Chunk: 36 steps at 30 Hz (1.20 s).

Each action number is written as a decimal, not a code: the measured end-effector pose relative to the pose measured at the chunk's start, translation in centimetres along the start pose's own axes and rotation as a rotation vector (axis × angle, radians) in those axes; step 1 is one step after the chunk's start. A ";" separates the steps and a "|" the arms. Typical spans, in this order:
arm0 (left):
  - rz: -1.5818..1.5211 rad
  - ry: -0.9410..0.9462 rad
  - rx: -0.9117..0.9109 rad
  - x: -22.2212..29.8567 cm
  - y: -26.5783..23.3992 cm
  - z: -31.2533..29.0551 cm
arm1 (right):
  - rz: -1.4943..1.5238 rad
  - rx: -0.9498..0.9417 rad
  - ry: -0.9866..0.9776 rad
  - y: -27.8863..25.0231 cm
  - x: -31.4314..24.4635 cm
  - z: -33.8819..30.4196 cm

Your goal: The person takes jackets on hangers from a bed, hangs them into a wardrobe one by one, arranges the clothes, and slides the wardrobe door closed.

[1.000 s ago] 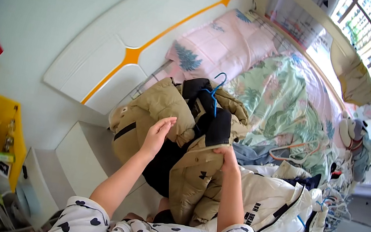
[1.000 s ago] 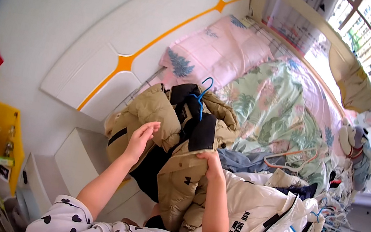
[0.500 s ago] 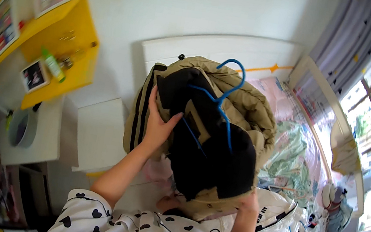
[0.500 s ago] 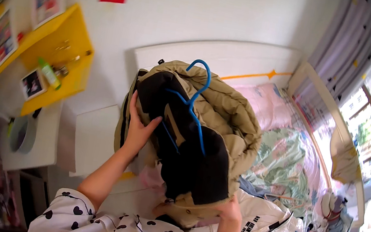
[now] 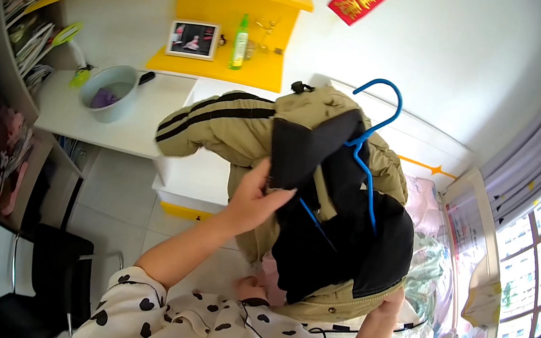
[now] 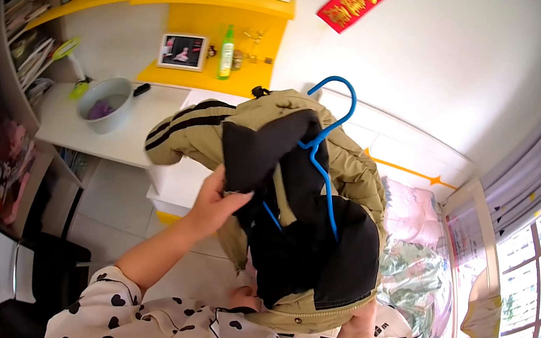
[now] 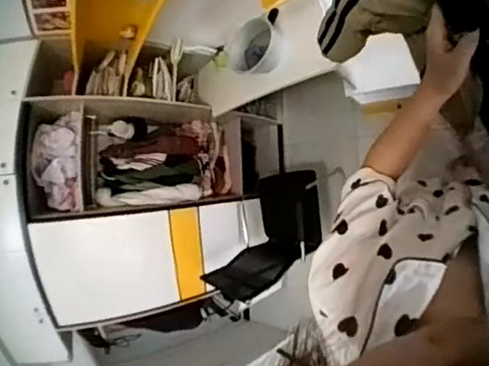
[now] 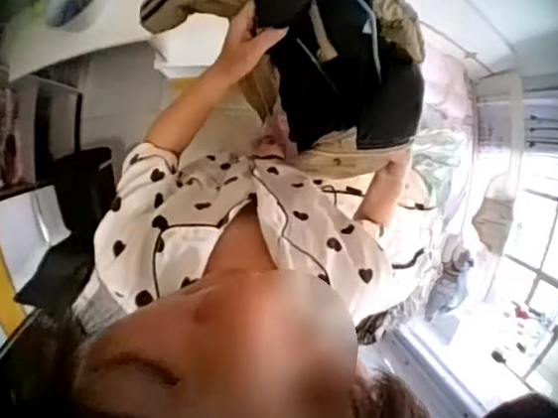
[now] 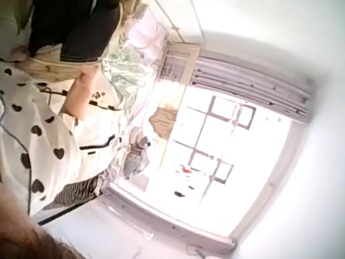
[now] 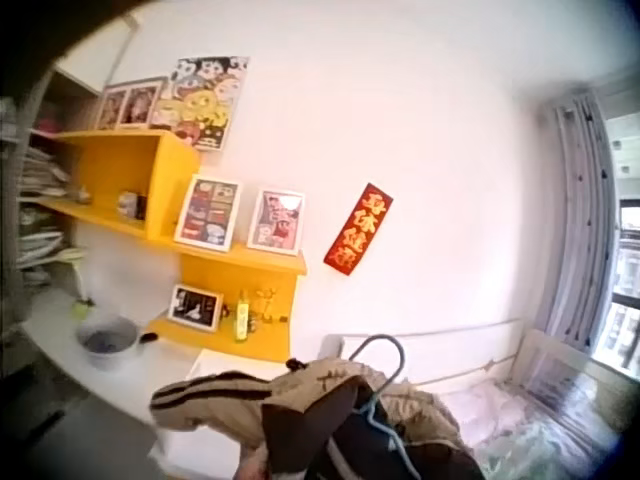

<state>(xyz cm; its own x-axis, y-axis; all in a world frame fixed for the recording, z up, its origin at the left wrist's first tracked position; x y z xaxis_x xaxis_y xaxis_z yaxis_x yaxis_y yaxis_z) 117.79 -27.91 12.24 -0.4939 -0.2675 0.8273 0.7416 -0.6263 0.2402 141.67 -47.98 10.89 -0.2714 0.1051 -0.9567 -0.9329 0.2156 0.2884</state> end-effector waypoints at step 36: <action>1.331 0.352 1.279 29.8 -14.6 -34.9 | -0.195 -1.289 0.011 27.8 3.5 9.0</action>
<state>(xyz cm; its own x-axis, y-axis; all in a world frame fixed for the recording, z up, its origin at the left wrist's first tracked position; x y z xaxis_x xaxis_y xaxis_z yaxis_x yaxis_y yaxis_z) 76.39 -52.32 15.65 0.6794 -0.2778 0.6792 0.4333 0.8988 -0.0657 116.86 -32.86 15.88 -0.1032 0.1685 -0.9803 -0.5092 -0.8556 -0.0934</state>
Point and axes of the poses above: each hand's wrist, its own z-axis towards the middle knuckle, its own y-axis out of the palm, x = y × z, the point moved 7 cm from there along z, towards the middle knuckle, and after that the axes turned 5 degrees about -x, right-handed, at the moved point
